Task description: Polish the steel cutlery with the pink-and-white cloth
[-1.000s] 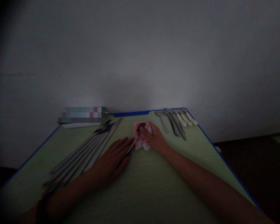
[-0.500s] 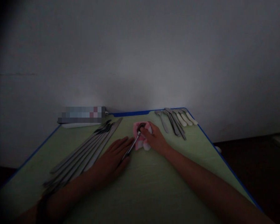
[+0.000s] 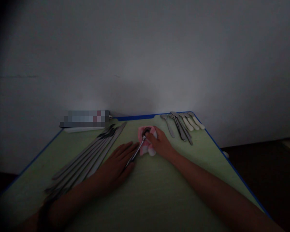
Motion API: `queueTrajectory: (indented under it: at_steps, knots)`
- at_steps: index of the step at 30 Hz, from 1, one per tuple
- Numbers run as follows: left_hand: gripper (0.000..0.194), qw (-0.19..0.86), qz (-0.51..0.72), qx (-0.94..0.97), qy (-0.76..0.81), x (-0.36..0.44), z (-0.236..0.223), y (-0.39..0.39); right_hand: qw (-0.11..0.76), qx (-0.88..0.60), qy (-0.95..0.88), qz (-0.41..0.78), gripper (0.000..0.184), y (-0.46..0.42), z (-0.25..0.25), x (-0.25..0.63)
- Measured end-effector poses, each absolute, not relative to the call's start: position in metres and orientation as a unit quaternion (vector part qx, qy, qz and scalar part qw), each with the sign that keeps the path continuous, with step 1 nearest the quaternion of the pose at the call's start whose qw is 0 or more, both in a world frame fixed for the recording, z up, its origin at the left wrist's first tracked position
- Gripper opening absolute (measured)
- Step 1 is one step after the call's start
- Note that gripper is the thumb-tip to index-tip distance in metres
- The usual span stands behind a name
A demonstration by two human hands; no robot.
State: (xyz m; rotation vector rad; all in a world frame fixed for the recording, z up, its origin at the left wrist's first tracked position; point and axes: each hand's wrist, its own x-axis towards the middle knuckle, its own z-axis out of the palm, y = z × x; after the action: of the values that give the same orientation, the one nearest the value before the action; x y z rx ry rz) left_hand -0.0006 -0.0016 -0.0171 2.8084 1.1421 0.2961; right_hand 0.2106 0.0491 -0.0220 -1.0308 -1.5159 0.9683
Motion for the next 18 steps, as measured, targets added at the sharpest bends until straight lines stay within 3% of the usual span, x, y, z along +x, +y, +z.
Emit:
queueTrajectory:
  at_steps: [18]
  knots:
    - [0.051,0.044,0.082,0.921,0.379,0.0008,-0.0168,-0.0004,0.508,-0.448,-0.617,0.402,0.021,0.0499,-0.0235,0.2093]
